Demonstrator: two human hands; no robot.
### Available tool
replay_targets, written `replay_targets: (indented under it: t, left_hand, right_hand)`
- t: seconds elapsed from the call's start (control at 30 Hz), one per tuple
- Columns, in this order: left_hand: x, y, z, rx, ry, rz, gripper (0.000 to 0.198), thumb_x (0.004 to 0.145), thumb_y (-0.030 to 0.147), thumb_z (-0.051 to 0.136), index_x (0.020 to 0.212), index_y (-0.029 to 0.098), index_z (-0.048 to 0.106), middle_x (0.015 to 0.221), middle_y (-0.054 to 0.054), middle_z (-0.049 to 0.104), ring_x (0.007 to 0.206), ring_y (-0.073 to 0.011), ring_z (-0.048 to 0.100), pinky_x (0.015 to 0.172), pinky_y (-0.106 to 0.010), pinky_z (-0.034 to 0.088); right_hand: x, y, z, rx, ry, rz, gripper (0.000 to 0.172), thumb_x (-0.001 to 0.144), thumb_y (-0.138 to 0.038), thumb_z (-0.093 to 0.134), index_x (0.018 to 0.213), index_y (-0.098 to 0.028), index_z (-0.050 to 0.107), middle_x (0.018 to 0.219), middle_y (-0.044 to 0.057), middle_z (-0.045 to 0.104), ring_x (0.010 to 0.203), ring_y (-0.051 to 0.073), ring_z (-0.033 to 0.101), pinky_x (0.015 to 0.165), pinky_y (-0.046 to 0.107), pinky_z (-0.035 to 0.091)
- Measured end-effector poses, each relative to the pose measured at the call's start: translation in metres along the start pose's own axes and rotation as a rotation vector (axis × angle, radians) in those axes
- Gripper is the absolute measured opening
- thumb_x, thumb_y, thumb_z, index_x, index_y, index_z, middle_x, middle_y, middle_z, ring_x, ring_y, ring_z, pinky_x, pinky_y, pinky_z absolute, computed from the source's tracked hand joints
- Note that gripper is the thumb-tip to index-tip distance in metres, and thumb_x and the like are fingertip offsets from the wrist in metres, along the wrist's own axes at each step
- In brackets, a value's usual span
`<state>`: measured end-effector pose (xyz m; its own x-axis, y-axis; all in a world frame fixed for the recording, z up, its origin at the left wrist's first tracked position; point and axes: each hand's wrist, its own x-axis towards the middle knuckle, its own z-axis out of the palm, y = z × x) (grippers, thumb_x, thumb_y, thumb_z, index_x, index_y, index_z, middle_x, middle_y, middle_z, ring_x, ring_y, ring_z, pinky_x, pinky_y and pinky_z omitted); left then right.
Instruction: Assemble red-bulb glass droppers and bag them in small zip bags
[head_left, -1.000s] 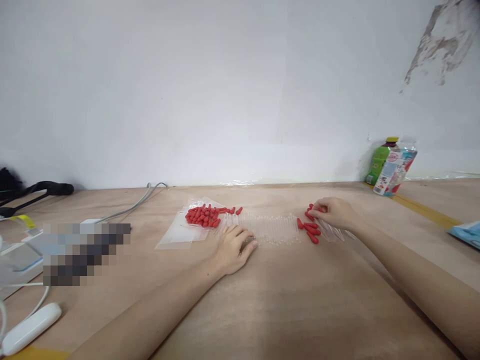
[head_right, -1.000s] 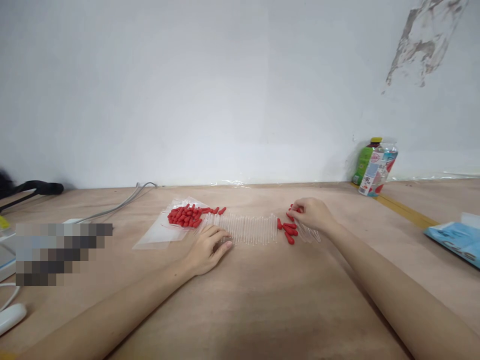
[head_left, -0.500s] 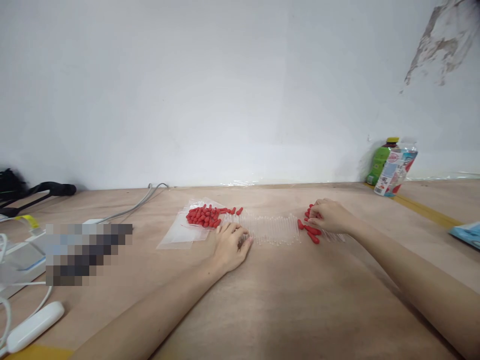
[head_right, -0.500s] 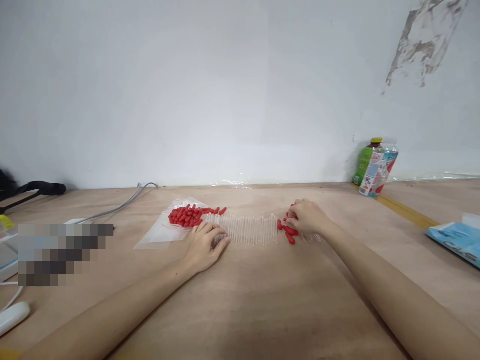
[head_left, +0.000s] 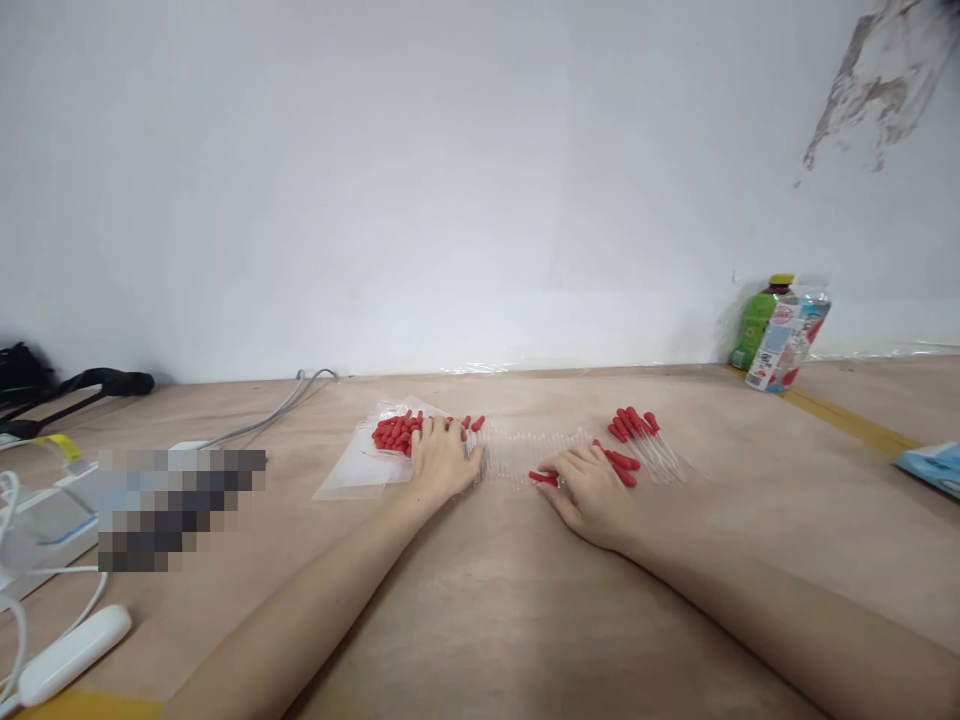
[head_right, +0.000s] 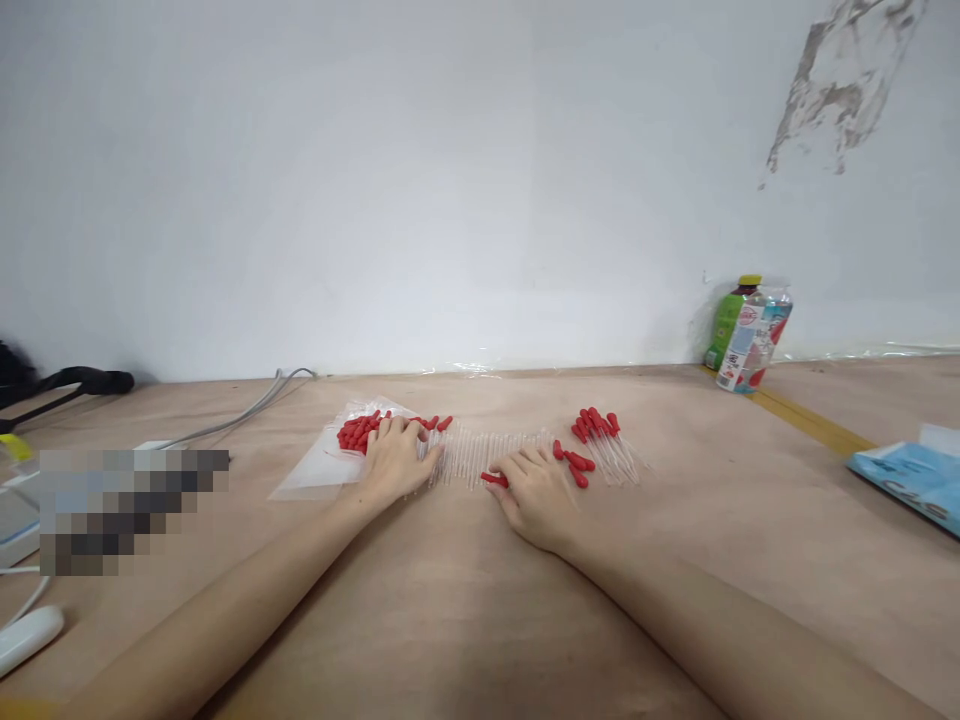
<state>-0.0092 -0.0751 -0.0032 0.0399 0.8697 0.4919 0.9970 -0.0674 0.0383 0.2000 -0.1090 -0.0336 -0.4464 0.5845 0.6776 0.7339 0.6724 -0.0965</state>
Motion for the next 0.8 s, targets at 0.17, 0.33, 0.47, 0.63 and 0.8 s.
replay_targets:
  t: [0.17, 0.33, 0.47, 0.63, 0.8]
  left_hand:
    - [0.009, 0.004, 0.005, 0.087, -0.025, 0.021, 0.041, 0.075, 0.047, 0.043, 0.095, 0.015, 0.058, 0.098, -0.012, 0.052, 0.097, -0.0282, 0.04, 0.082, -0.04, 0.028]
    - [0.013, 0.012, 0.008, 0.159, -0.071, 0.029, 0.04, 0.075, 0.041, 0.044, 0.092, 0.009, 0.061, 0.099, -0.016, 0.052, 0.098, -0.03, 0.04, 0.083, -0.041, 0.027]
    - [0.014, 0.018, 0.01, 0.187, -0.062, 0.029, 0.035, 0.075, 0.033, 0.043, 0.086, 0.007, 0.064, 0.094, -0.018, 0.054, 0.095, -0.0304, 0.042, 0.081, -0.041, 0.028]
    - [0.015, 0.017, 0.013, 0.128, -0.048, 0.019, 0.03, 0.075, 0.028, 0.044, 0.082, 0.006, 0.064, 0.092, -0.019, 0.054, 0.094, -0.0313, 0.043, 0.079, -0.042, 0.031]
    - [0.01, 0.013, 0.003, -0.173, 0.02, 0.164, 0.024, 0.083, 0.028, 0.039, 0.083, 0.012, 0.056, 0.091, -0.012, 0.054, 0.09, -0.0249, 0.046, 0.076, -0.037, 0.037]
  right_hand:
    - [0.0, 0.004, -0.002, 0.01, -0.016, 0.038, 0.013, 0.081, -0.025, 0.047, 0.087, -0.018, 0.057, 0.079, 0.004, 0.062, 0.079, 0.019, 0.05, 0.072, 0.032, 0.031]
    - [0.0, 0.002, -0.001, 0.006, -0.022, 0.043, 0.013, 0.081, -0.026, 0.047, 0.087, -0.019, 0.057, 0.079, 0.003, 0.061, 0.079, 0.018, 0.049, 0.073, 0.033, 0.031]
    - [0.001, 0.002, -0.001, 0.0, -0.024, 0.041, 0.013, 0.081, -0.026, 0.047, 0.086, -0.019, 0.057, 0.078, 0.003, 0.061, 0.079, 0.018, 0.049, 0.073, 0.033, 0.031]
    - [0.001, 0.003, 0.0, -0.007, -0.022, 0.041, 0.015, 0.082, -0.026, 0.046, 0.088, -0.019, 0.059, 0.079, 0.004, 0.06, 0.08, 0.018, 0.049, 0.073, 0.033, 0.032]
    - [0.0, 0.004, 0.0, 0.007, -0.023, 0.042, 0.017, 0.083, -0.024, 0.044, 0.089, -0.021, 0.06, 0.079, 0.004, 0.059, 0.08, 0.018, 0.048, 0.075, 0.034, 0.032]
